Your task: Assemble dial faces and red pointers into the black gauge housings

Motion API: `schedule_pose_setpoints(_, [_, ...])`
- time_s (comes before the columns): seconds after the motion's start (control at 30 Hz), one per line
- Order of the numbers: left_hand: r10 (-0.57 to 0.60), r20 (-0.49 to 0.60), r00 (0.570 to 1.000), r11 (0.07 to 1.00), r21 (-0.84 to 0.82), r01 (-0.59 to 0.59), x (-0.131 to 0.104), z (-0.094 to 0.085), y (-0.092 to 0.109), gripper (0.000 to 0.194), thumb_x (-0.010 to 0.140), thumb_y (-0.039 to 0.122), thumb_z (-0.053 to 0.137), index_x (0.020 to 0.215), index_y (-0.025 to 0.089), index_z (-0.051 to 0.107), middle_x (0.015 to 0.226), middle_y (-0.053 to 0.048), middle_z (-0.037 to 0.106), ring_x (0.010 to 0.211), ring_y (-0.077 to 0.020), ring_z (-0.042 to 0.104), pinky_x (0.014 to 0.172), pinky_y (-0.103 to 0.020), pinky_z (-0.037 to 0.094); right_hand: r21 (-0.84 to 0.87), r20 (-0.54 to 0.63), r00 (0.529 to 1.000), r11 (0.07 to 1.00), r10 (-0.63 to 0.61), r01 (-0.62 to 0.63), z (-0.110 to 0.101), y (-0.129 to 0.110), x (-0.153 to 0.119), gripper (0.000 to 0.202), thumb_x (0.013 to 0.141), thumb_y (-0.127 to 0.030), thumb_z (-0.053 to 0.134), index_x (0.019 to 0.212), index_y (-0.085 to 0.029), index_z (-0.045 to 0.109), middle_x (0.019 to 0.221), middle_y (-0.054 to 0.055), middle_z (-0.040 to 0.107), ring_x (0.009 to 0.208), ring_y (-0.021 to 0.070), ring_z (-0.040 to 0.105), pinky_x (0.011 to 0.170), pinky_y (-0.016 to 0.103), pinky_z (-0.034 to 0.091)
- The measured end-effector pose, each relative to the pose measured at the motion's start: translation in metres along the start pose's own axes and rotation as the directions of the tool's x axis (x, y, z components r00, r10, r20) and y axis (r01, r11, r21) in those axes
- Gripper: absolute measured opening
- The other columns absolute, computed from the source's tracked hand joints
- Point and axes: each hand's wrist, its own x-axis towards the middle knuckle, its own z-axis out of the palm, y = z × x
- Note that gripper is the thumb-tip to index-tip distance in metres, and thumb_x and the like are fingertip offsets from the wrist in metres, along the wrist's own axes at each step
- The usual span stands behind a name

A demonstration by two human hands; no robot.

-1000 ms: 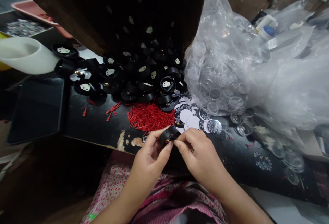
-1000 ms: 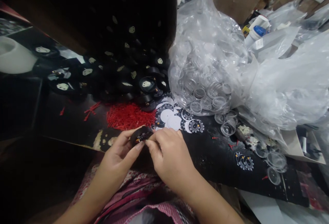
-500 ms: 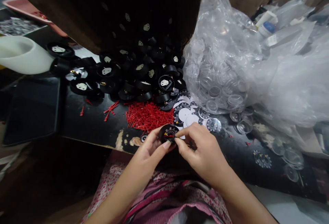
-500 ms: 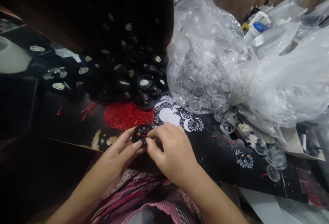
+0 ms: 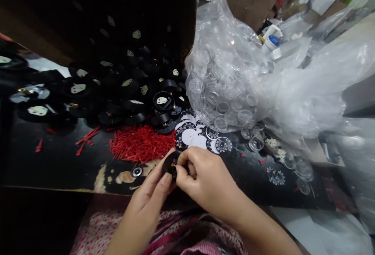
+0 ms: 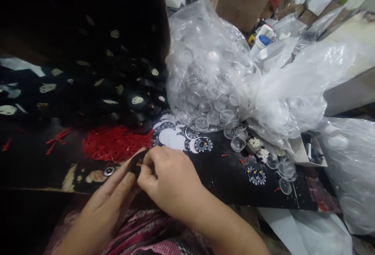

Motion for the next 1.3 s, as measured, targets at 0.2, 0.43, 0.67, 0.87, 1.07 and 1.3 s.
schedule_pose_setpoints(0.2, [0.026,0.183,0.983,1.000,-0.015,-0.023,0.008,0.003,0.004,0.040,0.087,0.043,0.067,0.125,0.031,0.068,0.140,-0.002,0.062,0.134,-0.0286,0.051,0.108,-0.041,0.046,-0.128,-0.221,0.967,0.979,0.124,-0.155,-0.032,0.059,0.021,0.016,0.094,-0.028,0.057,0.096,-0.018,0.069,0.096,0.008,0.071,0.085,0.0195,0.064,0.078,0.031,0.046])
schedule_pose_setpoints(0.43, [0.030,0.224,0.974,0.990,-0.144,0.003,0.013,0.006,-0.001,0.033,0.087,0.038,0.069,0.118,0.030,0.072,0.134,-0.004,0.067,0.124,-0.0284,0.060,0.102,-0.039,0.053,-0.349,-0.303,0.942,0.903,0.146,-0.252,-0.045,0.104,0.039,0.029,0.087,-0.016,0.056,0.114,-0.012,0.068,0.106,0.016,0.069,0.094,0.0272,0.065,0.088,0.042,0.047])
schedule_pose_setpoints(0.67, [-0.071,0.239,0.968,0.955,-0.264,0.135,0.013,0.011,0.004,0.029,0.089,0.038,0.066,0.113,0.023,0.074,0.121,-0.009,0.073,0.110,-0.0258,0.069,0.094,-0.035,0.057,0.088,-0.241,0.959,0.987,0.152,-0.134,-0.041,0.065,0.008,0.028,0.092,-0.023,0.055,0.116,-0.020,0.069,0.097,0.006,0.072,0.077,0.0180,0.066,0.076,0.034,0.054])
schedule_pose_setpoints(0.87, [-0.059,0.268,0.962,0.972,-0.203,0.116,0.013,0.017,0.005,0.033,0.085,0.039,0.070,0.114,0.025,0.073,0.123,-0.008,0.072,0.111,-0.0266,0.068,0.090,-0.034,0.058,0.193,-0.177,0.984,0.980,-0.023,0.057,-0.003,0.019,-0.016,0.032,0.094,-0.014,0.052,0.119,-0.024,0.069,0.104,0.009,0.061,0.091,0.0176,0.062,0.082,0.033,0.053])
schedule_pose_setpoints(1.07, [0.072,0.296,0.952,0.996,0.034,-0.086,0.011,0.014,0.001,0.035,0.084,0.034,0.071,0.118,0.029,0.072,0.129,-0.005,0.070,0.124,-0.0304,0.060,0.099,-0.040,0.054,0.097,-0.161,0.987,0.995,0.028,-0.012,0.002,0.021,-0.005,0.025,0.100,-0.031,0.047,0.090,-0.018,0.067,0.087,0.005,0.060,0.082,0.0173,0.059,0.074,0.029,0.047])
schedule_pose_setpoints(1.3, [0.128,0.319,0.939,0.973,0.141,-0.181,0.007,0.012,-0.002,0.030,0.085,0.031,0.069,0.115,0.030,0.073,0.120,-0.003,0.074,0.117,-0.0274,0.065,0.102,-0.038,0.051,-0.258,-0.212,0.977,0.966,-0.025,-0.032,0.017,0.019,0.003,0.049,0.106,-0.037,0.025,0.070,-0.020,0.053,0.064,0.002,0.054,0.060,0.0155,0.049,0.063,0.029,0.031])
